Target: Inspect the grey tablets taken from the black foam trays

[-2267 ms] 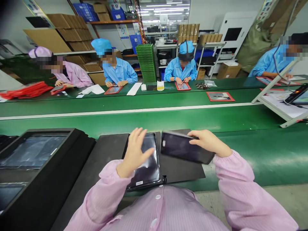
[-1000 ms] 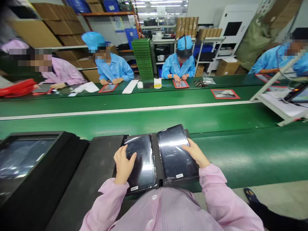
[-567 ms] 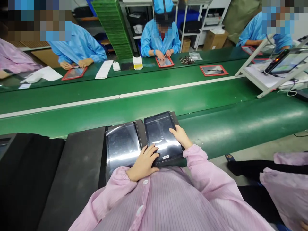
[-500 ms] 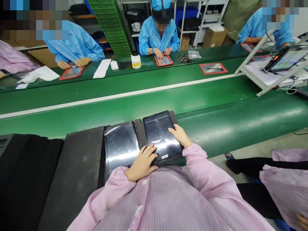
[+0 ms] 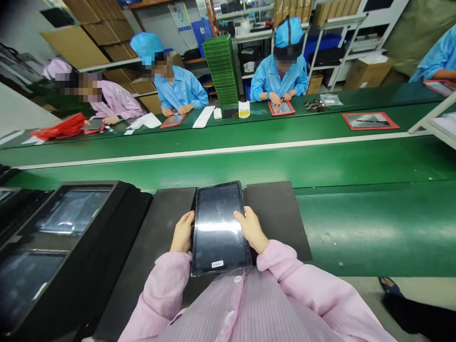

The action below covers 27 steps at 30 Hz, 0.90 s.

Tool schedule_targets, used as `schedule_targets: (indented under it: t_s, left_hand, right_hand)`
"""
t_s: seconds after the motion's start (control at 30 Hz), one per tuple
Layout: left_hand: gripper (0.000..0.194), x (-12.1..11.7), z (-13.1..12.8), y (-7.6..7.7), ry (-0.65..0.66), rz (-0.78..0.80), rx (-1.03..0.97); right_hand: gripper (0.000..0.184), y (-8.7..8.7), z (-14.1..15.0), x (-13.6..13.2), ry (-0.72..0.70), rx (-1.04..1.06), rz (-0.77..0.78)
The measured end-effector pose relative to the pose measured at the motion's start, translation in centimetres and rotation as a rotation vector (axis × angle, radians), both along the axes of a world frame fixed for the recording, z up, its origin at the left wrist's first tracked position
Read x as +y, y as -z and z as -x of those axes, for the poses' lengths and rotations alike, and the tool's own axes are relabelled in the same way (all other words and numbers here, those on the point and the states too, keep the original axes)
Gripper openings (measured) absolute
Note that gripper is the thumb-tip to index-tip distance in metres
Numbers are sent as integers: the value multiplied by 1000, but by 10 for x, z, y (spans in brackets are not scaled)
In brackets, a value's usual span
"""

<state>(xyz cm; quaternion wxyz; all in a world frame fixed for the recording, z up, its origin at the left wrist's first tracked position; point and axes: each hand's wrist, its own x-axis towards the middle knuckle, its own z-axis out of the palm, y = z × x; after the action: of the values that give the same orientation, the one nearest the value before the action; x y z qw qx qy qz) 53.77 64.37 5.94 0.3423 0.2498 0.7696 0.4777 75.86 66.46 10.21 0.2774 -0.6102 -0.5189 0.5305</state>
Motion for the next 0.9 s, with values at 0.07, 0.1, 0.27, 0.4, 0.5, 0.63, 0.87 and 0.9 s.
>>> schedule_targets:
  t_s: [0.07,0.1,0.27,0.4,0.5,0.63,0.87,0.9]
  left_hand:
    - [19,-3,-6,3,0,15,-40]
    - [20,-5,-8,3,3,26,-57]
    - [26,-8,-16,3,14,20,-108]
    - [24,-9,-18,-2,51,-28,-176]
    - [23,-13,-17,-10,92,-52,-222]
    - [25,-20,-16,-36,25,-303,-270]
    - [25,-35,-62,-89,143,-677,-292]
    - [27,-32,-70,-89,195,-701,-298]
  right_hand:
    - [12,2,17,4,-40,-122,17]
    - [13,2,21,7,-60,-183,25]
    - [18,5,20,23,-128,-321,44]
    - [24,7,31,20,-111,-192,74]
    - [25,2,40,8,-70,-7,29]
    - [27,-15,33,-14,-77,173,-124]
    - [26,-29,-36,-25,-53,228,-550]
    - [26,-28,-46,-18,-75,194,-575]
